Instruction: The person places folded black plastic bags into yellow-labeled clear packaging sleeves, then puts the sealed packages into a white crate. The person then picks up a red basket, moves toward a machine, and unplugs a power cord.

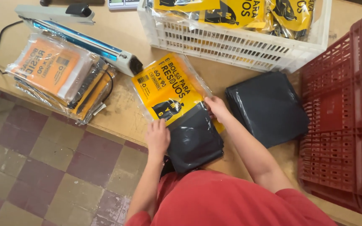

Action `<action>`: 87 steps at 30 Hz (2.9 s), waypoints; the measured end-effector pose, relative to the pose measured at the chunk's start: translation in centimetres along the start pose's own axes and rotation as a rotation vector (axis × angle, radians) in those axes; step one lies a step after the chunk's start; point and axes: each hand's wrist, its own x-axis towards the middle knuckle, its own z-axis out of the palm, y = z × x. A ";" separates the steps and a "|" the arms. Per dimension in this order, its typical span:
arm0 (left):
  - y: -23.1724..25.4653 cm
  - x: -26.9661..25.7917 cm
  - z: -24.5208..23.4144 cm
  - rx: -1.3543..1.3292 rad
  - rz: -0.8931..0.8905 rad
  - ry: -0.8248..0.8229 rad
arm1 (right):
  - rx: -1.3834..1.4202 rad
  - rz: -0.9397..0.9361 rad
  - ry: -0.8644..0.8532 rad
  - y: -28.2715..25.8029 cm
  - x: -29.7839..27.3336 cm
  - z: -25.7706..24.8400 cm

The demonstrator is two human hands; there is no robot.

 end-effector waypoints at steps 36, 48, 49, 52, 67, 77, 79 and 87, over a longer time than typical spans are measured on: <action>6.8 3.4 -20.4 -0.334 0.424 0.086 | 0.062 -0.678 -0.462 -8.5 -25.9 -6.1; 9.8 27.2 -30.4 -0.227 0.550 0.460 | -1.123 -0.799 0.524 4.1 -13.4 -11.2; 10.4 29.3 -31.5 -0.229 0.562 0.469 | -1.117 -0.799 0.540 5.2 -12.7 -11.4; 12.3 34.8 -33.7 0.131 0.565 0.894 | -1.257 -0.629 0.542 6.9 -11.4 -12.3; 15.3 23.6 -19.9 -0.470 0.383 -0.661 | -0.981 -0.836 0.631 6.4 -11.3 -13.9; 13.0 12.5 3.8 -0.874 -0.154 -0.872 | -0.954 -1.413 0.080 13.3 -11.3 -9.8; 13.9 11.5 2.0 -0.919 -0.164 -0.730 | -1.021 -1.428 0.109 11.9 -10.7 -11.8; 13.9 11.8 -14.6 -1.088 0.323 -0.239 | -0.725 -0.677 0.132 1.1 -12.7 -16.9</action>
